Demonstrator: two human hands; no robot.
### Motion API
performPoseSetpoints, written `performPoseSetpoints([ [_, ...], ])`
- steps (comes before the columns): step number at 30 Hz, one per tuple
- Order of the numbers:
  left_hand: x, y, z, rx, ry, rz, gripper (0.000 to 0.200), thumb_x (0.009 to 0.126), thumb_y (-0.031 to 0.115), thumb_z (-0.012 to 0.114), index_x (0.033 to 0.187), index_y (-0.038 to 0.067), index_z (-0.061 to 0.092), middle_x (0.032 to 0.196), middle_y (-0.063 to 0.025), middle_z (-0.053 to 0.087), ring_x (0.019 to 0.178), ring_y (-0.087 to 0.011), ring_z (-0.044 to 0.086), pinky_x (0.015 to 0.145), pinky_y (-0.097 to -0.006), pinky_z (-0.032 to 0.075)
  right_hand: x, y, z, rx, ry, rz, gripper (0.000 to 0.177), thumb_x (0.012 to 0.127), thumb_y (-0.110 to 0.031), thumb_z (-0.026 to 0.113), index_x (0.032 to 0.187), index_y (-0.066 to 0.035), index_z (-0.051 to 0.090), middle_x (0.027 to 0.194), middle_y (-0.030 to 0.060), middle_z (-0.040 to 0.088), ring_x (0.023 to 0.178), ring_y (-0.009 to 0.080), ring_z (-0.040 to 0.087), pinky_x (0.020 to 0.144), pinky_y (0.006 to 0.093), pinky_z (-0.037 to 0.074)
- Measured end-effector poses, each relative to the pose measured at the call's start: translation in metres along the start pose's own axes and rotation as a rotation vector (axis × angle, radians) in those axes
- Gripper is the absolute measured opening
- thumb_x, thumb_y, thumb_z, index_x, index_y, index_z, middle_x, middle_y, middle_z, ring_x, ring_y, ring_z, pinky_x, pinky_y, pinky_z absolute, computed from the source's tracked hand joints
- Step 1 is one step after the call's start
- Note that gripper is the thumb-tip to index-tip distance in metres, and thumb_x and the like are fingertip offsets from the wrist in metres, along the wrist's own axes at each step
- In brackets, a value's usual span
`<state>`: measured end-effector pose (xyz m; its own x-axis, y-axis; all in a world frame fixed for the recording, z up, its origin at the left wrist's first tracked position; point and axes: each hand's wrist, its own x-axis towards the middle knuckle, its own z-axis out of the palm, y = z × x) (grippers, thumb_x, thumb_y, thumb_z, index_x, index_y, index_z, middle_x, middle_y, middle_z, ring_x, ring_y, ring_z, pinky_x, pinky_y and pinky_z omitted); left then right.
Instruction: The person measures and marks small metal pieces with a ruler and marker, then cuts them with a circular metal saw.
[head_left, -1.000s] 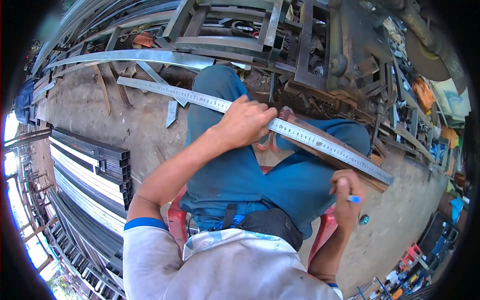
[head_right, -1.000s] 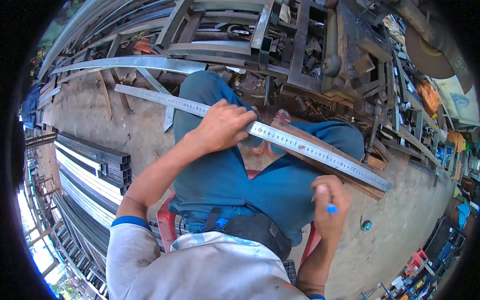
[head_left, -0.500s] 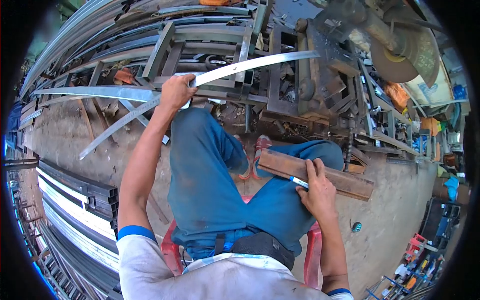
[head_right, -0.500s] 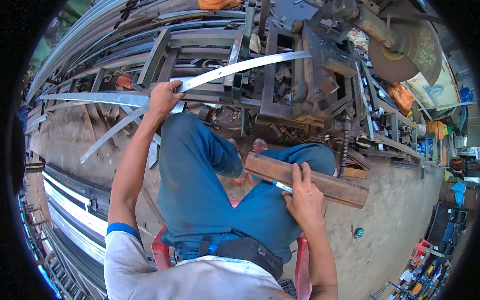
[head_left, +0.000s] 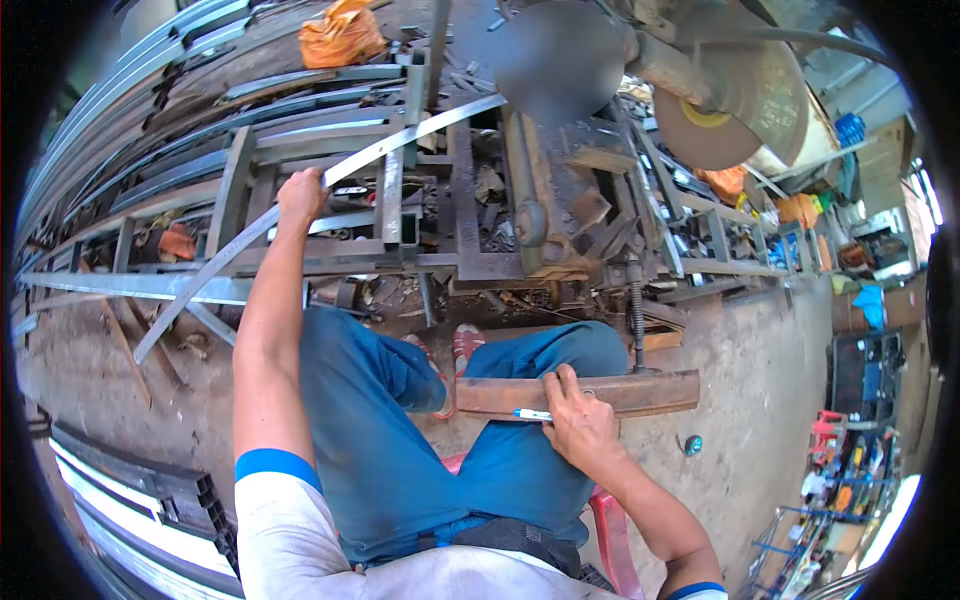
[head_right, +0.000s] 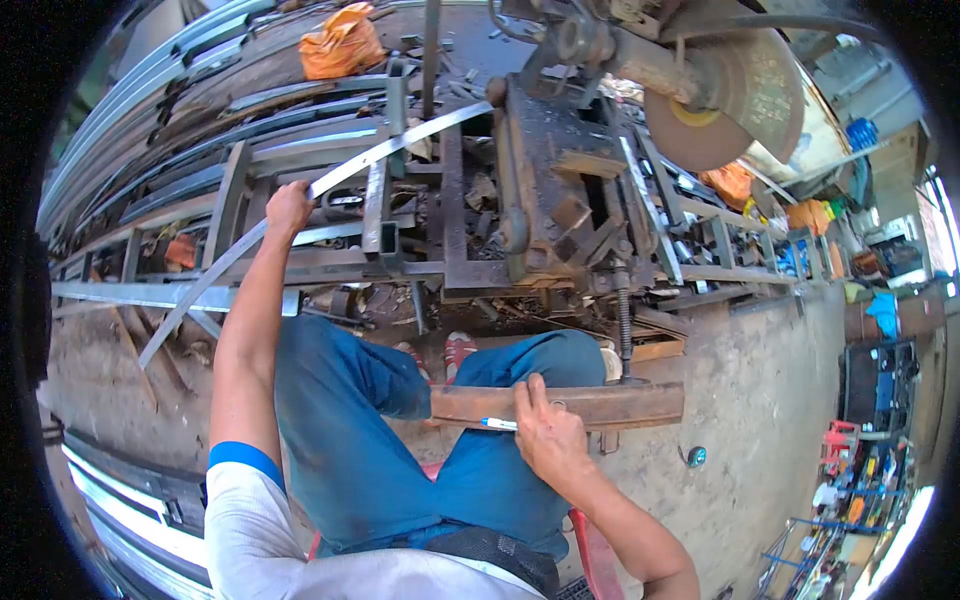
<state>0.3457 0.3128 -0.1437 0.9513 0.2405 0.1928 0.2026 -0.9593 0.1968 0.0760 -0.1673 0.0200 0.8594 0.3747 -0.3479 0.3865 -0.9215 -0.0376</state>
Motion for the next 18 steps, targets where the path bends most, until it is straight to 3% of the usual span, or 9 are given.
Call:
performPoseSetpoints([
  [3,0.004,-0.001,0.017,0.034,0.028,-0.065,0.038,0.078,0.033,0.077,0.112,0.016,0.072,0.102,-0.0133,0.073,0.098,-0.0323,0.07,0.083,-0.0463,0.056,0.001,0.012,-0.005,0.042,-0.005,-0.02,0.07,0.074,-0.023,0.08,0.132,-0.005,0.047,0.127,0.0155,0.051,0.084,0.035,0.071,0.066,0.046,0.059],
  [5,0.0,0.01,0.006,0.027,-0.033,-0.057,0.064,0.073,0.037,0.081,0.131,0.016,0.061,0.123,-0.0139,0.065,0.12,-0.0329,0.059,0.098,-0.0502,0.047,0.004,0.02,-0.008,0.074,-0.024,-0.083,0.07,0.072,-0.026,0.081,0.131,-0.008,0.049,0.124,0.0151,0.052,0.084,0.0346,0.071,0.066,0.0456,0.059],
  [7,-0.011,0.026,-0.003,-0.057,0.088,-0.056,0.075,0.072,0.037,0.082,0.139,0.015,0.055,0.131,-0.015,0.06,0.127,-0.0335,0.054,0.104,-0.0511,0.042,0.004,0.031,-0.013,0.107,0.027,-0.1,0.071,0.07,-0.027,0.082,0.131,-0.008,0.05,0.123,0.0153,0.052,0.083,0.035,0.07,0.066,0.0455,0.058],
  [10,-0.024,0.052,-0.034,-0.279,0.13,0.044,0.07,0.076,0.027,0.081,0.139,0.008,0.056,0.13,-0.0198,0.061,0.121,-0.0369,0.058,0.103,-0.0475,0.045,0.006,0.044,-0.021,0.192,0.121,-0.135,0.071,0.067,-0.027,0.082,0.13,-0.009,0.053,0.118,0.0159,0.054,0.081,0.0361,0.069,0.065,0.0455,0.058],
  [12,-0.047,0.09,-0.066,-0.575,0.034,0.184,0.056,0.082,0.022,0.078,0.133,0.006,0.061,0.122,-0.019,0.066,0.109,-0.0316,0.065,0.093,-0.0407,0.051,0.006,0.051,-0.023,0.251,0.17,-0.14,0.071,0.066,-0.027,0.081,0.129,-0.009,0.054,0.116,0.0163,0.055,0.08,0.0367,0.068,0.065,0.0456,0.057],
  [13,-0.064,0.113,-0.072,-0.953,-0.218,0.136,0.045,0.087,0.02,0.074,0.128,0.004,0.063,0.111,-0.014,0.069,0.096,-0.0226,0.067,0.082,-0.0334,0.054,0.008,0.054,-0.024,0.286,0.23,-0.147,0.071,0.065,-0.027,0.081,0.128,-0.009,0.055,0.113,0.0165,0.056,0.079,0.0375,0.067,0.065,0.0457,0.057],
  [14,-0.101,0.158,-0.124,-1.021,-0.429,0.119,0.041,0.089,0.019,0.072,0.127,0.003,0.064,0.106,-0.0081,0.068,0.093,-0.0178,0.066,0.077,-0.0303,0.055,0.01,0.057,-0.024,0.317,0.294,-0.159,0.07,0.065,-0.027,0.081,0.128,-0.009,0.056,0.11,0.0168,0.056,0.078,0.0383,0.066,0.066,0.0459,0.057],
  [15,-0.125,0.186,-0.157,-0.974,-0.63,0.243,0.039,0.09,0.019,0.072,0.125,0.002,0.064,0.103,-0.0073,0.066,0.093,-0.0172,0.065,0.08,-0.0308,0.054,0.013,0.058,-0.022,0.332,0.304,-0.157,0.07,0.065,-0.027,0.081,0.128,-0.009,0.056,0.11,0.0168,0.056,0.078,0.0383,0.066,0.066,0.0459,0.057],
  [18,-0.168,0.237,-0.191,-0.8,-0.737,0.708,0.038,0.087,0.019,0.071,0.12,0.001,0.065,0.107,-0.0141,0.068,0.1,-0.0277,0.067,0.086,-0.0369,0.053,0.016,0.058,-0.016,0.312,0.293,-0.172,0.071,0.064,-0.025,0.082,0.127,-0.007,0.056,0.108,0.0178,0.056,0.079,0.0388,0.066,0.066,0.0465,0.056],
])
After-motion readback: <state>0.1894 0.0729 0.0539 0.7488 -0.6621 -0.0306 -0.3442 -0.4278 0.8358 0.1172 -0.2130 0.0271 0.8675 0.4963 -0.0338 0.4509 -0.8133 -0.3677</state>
